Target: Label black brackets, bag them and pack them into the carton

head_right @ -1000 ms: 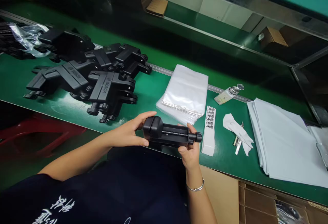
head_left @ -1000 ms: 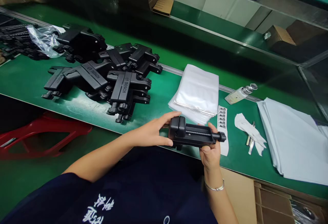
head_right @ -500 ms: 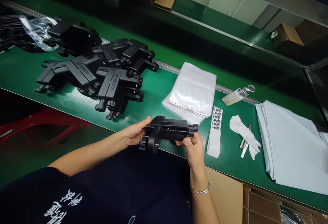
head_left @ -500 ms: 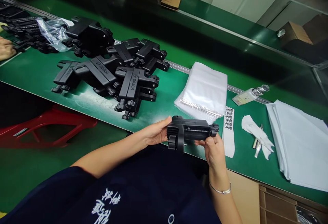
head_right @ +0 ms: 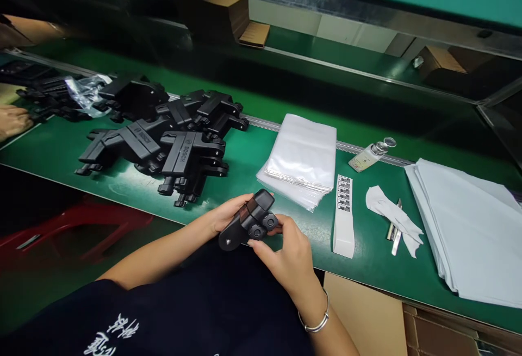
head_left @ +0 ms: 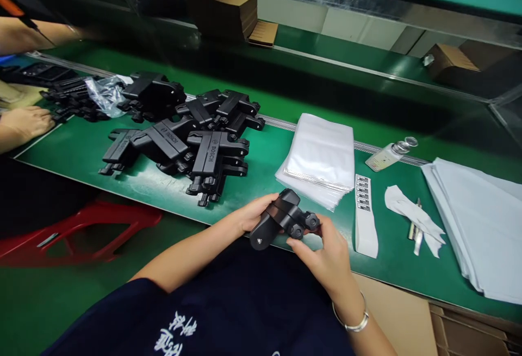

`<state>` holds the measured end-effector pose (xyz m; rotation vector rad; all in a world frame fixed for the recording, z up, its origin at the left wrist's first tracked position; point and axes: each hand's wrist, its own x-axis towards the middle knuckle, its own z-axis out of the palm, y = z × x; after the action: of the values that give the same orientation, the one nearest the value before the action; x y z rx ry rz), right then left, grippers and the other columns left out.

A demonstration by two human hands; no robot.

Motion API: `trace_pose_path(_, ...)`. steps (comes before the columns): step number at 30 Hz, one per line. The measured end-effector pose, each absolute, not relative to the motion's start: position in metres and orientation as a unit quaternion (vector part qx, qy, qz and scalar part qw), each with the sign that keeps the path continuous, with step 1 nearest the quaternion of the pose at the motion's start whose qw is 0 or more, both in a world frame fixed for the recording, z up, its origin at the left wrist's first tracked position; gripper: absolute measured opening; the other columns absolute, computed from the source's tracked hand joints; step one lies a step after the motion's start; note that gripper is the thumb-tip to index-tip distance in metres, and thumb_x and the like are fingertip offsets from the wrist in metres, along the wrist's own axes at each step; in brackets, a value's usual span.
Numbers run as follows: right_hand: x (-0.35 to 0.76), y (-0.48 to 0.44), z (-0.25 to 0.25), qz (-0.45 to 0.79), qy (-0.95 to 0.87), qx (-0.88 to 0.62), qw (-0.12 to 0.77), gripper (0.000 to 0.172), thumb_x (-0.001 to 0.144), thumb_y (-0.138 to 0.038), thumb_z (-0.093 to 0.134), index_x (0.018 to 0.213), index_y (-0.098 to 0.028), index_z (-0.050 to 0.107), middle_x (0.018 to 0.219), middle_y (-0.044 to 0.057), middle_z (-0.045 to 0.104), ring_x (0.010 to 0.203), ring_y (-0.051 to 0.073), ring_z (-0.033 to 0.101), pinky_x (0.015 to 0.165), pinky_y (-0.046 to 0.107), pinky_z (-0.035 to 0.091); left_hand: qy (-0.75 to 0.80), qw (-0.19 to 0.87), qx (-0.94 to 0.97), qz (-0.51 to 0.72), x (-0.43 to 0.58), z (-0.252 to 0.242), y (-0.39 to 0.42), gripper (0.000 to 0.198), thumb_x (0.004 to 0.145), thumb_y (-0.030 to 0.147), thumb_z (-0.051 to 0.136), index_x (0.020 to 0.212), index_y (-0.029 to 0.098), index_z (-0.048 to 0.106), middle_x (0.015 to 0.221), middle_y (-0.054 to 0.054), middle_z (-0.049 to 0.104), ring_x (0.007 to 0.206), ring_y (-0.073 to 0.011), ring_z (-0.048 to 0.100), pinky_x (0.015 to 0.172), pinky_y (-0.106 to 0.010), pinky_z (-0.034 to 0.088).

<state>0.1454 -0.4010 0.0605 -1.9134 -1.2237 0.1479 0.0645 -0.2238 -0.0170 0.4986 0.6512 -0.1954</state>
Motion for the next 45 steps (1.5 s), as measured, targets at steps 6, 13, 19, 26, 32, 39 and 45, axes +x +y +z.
trace_pose_path(6, 0.148, -0.408, 0.060, 0.055, -0.483, -0.764, 0.425, 0.035, 0.085, -0.046, 0.065, 0.104, -0.020, 0.052, 0.080, 0.003, 0.070, 0.071, 0.019, 0.071, 0.063, 0.030, 0.060, 0.297, 0.914, 0.256, -0.104, 0.069, -0.016, -0.229, 0.037, 0.093, 0.039, 0.047, 0.095, 0.009, 0.069, 0.071, -0.009, 0.069, 0.064, -0.0205, 0.066, 0.067, -0.034, 0.055)
trace_pose_path(13, 0.155, -0.415, 0.059, 0.057, -0.482, -0.761, 0.431, 0.038, 0.085, -0.049, 0.064, 0.106, -0.020, 0.052, 0.082, 0.005, 0.069, 0.071, 0.020, 0.070, 0.065, 0.032, 0.059, 0.316, 0.908, 0.253, -0.110, 0.078, -0.013, -0.239, 0.038, 0.092, 0.039, 0.048, 0.097, 0.009, 0.070, 0.071, -0.008, 0.071, 0.062, -0.0190, 0.065, 0.064, -0.029, 0.052)
trace_pose_path(19, 0.156, -0.421, 0.056, 0.071, -0.470, -0.759, 0.444, 0.038, 0.083, -0.052, 0.065, 0.103, -0.021, 0.055, 0.082, 0.005, 0.069, 0.072, 0.022, 0.070, 0.065, 0.034, 0.059, 0.311, 0.911, 0.246, -0.110, 0.082, -0.010, -0.247, 0.037, 0.091, 0.040, 0.050, 0.099, 0.010, 0.070, 0.073, -0.007, 0.072, 0.063, -0.0173, 0.066, 0.065, -0.027, 0.052)
trace_pose_path(26, 0.190, -0.443, 0.053, 0.154, -0.507, -0.740, 0.415, 0.048, 0.083, -0.051, 0.065, 0.121, -0.023, 0.057, 0.105, 0.008, 0.070, 0.090, 0.024, 0.069, 0.077, 0.036, 0.057, 0.383, 0.865, 0.318, -0.064, 0.087, -0.008, -0.244, 0.032, 0.089, 0.040, 0.055, 0.092, 0.012, 0.069, 0.076, -0.007, 0.072, 0.065, -0.0174, 0.065, 0.069, -0.028, 0.053)
trace_pose_path(32, 0.291, -0.483, 0.017, 0.050, -0.195, -0.948, 0.245, 0.048, 0.089, -0.048, 0.054, 0.125, -0.016, 0.057, 0.108, 0.015, 0.068, 0.091, 0.030, 0.067, 0.070, 0.039, 0.052, 0.339, 0.664, 0.658, 0.111, 0.074, -0.016, -0.206, 0.047, 0.090, 0.047, 0.052, 0.130, 0.021, 0.055, 0.144, -0.007, 0.052, 0.136, -0.0234, 0.042, 0.114, -0.034, 0.032)
trace_pose_path(39, 0.299, -0.484, -0.028, 0.050, -0.197, -0.928, 0.311, 0.041, 0.083, -0.026, 0.057, 0.123, -0.019, 0.055, 0.084, 0.005, 0.067, 0.075, 0.021, 0.064, 0.064, 0.031, 0.047, 0.309, 0.325, 0.868, 0.211, 0.071, 0.001, -0.220, 0.049, 0.086, 0.041, 0.050, 0.127, 0.015, 0.055, 0.131, -0.018, 0.055, 0.128, -0.0352, 0.045, 0.110, -0.055, 0.032)
trace_pose_path(45, 0.282, -0.493, -0.028, 0.072, -0.211, -0.739, 0.635, 0.048, 0.082, -0.039, 0.062, 0.124, -0.019, 0.051, 0.083, 0.002, 0.065, 0.070, 0.017, 0.061, 0.064, 0.030, 0.051, 0.175, 0.629, 0.756, 0.040, 0.135, 0.024, -0.301, 0.043, 0.084, 0.035, 0.062, 0.125, 0.024, 0.060, 0.115, -0.010, 0.068, 0.107, -0.0268, 0.063, 0.096, -0.037, 0.045)
